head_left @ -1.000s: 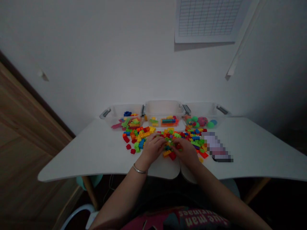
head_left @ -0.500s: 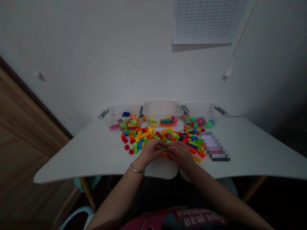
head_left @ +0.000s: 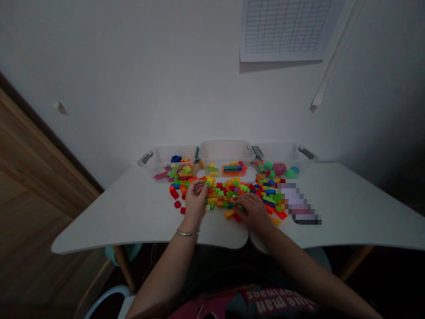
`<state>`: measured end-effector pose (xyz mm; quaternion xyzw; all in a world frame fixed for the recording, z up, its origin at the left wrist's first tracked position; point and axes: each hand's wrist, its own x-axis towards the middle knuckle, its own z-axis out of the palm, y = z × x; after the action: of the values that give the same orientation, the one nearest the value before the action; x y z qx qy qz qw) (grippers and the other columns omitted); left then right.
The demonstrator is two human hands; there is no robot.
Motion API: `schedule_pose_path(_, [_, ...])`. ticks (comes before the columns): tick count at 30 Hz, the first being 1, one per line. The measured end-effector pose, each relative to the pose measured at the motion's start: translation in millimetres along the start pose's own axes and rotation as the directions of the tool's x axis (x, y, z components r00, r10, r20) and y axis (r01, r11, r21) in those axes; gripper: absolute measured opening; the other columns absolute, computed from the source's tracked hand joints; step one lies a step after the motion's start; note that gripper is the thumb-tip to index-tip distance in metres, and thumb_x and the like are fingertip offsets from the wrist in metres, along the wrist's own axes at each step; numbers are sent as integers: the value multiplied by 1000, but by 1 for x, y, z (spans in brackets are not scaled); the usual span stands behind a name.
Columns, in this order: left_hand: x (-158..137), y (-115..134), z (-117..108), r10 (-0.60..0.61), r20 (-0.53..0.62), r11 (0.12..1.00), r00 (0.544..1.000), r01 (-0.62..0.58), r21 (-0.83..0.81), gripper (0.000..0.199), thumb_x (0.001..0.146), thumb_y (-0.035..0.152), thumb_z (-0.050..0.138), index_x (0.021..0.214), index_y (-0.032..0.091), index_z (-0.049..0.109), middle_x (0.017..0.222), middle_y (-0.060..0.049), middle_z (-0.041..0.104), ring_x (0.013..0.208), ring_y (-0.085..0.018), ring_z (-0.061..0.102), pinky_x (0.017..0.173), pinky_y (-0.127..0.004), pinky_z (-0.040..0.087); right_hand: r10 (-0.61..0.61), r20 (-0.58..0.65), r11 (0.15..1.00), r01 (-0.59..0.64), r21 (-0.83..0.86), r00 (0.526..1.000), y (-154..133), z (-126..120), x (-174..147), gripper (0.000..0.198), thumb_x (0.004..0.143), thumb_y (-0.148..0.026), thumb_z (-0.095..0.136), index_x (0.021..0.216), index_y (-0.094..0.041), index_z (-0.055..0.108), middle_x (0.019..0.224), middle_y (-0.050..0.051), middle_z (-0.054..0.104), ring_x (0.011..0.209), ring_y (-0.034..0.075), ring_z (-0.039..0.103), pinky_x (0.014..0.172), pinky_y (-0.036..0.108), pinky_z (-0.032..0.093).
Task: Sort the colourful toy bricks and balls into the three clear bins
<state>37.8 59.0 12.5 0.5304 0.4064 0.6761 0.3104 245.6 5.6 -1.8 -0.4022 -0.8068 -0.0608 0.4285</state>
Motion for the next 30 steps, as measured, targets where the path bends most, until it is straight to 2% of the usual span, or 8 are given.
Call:
schedule_pose_path(8, [38,16,-17,-232,-264,924,936,128,-359,31,72,24,67,97,23,47,82,4,59,66,-8,62,66,-22,53,7,14,1000,-8,25,1000,2,0,-1,6,86,-20,61,88,-22,66,94,5,73,90,20,65,85,38,51])
schedule_pose_path(10, [52,18,-20,-164,-322,953,932,65,-296,27,71,21,65,94,21,51,82,3,59,70,-8,61,70,-22,51,4,8,1000,-5,31,1000,2,-1,-1,5,86,-19,62,88,-22,66,94,5,73,89,20,64,85,38,51])
schedule_pose_path(13, [73,20,-25,43,-368,999,929,-50,-9,17,74,20,60,90,18,56,88,0,60,81,-11,60,78,-25,50,-10,-7,999,10,39,1000,3,-1,-1,5,85,-18,62,87,-21,65,92,6,72,88,21,64,83,37,52])
schedule_pose_path(15, [87,21,-29,215,-313,959,925,-138,249,15,78,20,56,92,17,58,91,-2,61,87,-14,60,84,-29,49,-17,1,999,17,48,1000,4,-1,0,4,84,-18,63,87,-21,64,90,6,72,87,21,63,82,37,52])
schedule_pose_path(18, [106,24,-38,455,-49,738,889,-346,579,19,81,17,53,97,18,61,100,-6,62,99,-19,57,94,-35,45,-8,37,999,6,50,999,5,-2,0,4,83,-19,65,87,-21,64,89,6,71,88,22,62,82,37,52])
schedule_pose_path(20, [116,23,-42,443,161,610,882,-428,667,21,81,14,50,98,18,63,101,-8,63,100,-20,57,95,-36,45,-3,57,999,1,49,998,5,-2,0,4,83,-20,65,86,-21,64,87,6,70,87,22,62,81,36,51])
schedule_pose_path(22, [124,20,-42,368,255,546,894,-430,719,24,81,12,47,97,17,64,100,-9,64,99,-22,58,93,-37,46,-7,67,999,4,53,998,5,-1,0,3,83,-20,65,86,-21,63,87,6,70,87,22,61,81,36,51])
schedule_pose_path(30, [120,7,-27,208,344,315,916,-396,863,27,87,27,45,99,16,66,99,-13,68,99,-28,59,99,-45,39,3,122,997,-13,80,993,4,0,0,2,85,-20,62,86,-22,62,89,5,69,90,21,60,84,35,50])
